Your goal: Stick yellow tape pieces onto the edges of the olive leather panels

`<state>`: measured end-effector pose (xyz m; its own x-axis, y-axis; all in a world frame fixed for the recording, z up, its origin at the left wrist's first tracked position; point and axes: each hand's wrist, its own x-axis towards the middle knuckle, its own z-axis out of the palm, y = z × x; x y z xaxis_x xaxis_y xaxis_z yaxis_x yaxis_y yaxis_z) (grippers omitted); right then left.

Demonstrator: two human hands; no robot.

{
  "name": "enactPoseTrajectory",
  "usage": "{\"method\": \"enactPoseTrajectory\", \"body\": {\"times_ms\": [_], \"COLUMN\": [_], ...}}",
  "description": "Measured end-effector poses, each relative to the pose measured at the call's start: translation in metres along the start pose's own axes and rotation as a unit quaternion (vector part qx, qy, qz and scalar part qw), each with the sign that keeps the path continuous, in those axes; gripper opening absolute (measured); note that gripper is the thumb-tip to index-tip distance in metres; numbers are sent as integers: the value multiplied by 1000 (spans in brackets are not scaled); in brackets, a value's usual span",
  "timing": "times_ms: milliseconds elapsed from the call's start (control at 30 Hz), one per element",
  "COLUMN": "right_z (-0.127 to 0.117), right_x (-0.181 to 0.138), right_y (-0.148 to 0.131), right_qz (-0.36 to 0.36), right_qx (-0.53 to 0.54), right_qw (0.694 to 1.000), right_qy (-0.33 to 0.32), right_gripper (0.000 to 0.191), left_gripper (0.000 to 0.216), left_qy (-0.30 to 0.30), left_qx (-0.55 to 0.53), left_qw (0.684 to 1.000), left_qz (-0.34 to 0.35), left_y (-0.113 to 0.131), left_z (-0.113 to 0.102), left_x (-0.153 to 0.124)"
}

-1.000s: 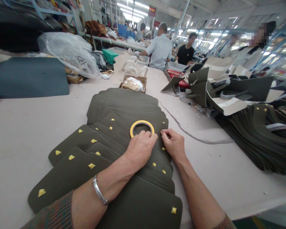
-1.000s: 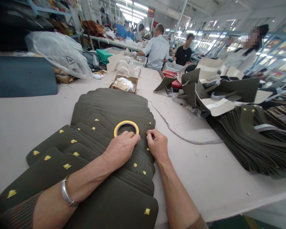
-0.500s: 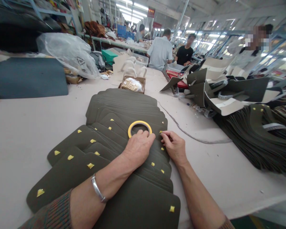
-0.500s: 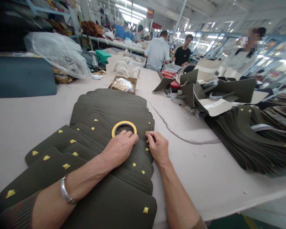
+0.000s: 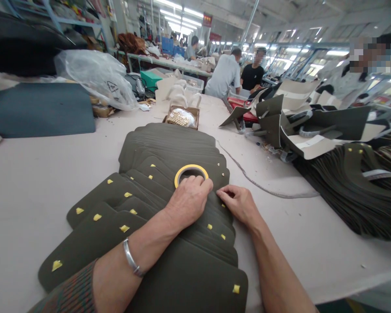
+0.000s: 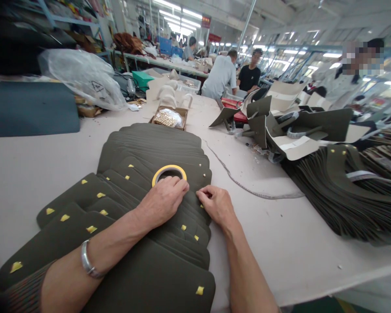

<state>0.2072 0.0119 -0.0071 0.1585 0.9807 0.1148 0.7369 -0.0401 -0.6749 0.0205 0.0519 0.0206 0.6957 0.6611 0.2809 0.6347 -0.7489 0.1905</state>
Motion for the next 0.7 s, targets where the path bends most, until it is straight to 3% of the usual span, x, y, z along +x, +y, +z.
{"method": "enactPoseTrajectory", "body": {"times_ms": [100, 233, 333, 500, 700], "right_z": [-7, -8, -7, -3, 4], "right_x": [-7, -8, -10, -13, -14], "right_y": [-1, -2, -6, -17, -18], "right_qz": [-17, -30, -80, -184, -222], "right_qx": [6, 97, 143, 92, 26], "right_qw": [999, 994, 981, 975, 970], "right_qy": [-49, 52, 99, 81, 92], "right_gripper": [21, 19, 19, 20, 18], "left_gripper": [19, 21, 30, 42, 34], "left_qy": [10, 41, 65, 65, 21], "left_qx": [-31, -93, -118, -111, -97], "left_qw": [999, 995, 990, 991, 995], "left_qz": [-9, 16, 41, 48, 22], "left_y": [-2, -4, -4, -3, -1], "left_z": [1, 5, 6, 7, 8], "left_x": [0, 0, -1, -2, -3]}}
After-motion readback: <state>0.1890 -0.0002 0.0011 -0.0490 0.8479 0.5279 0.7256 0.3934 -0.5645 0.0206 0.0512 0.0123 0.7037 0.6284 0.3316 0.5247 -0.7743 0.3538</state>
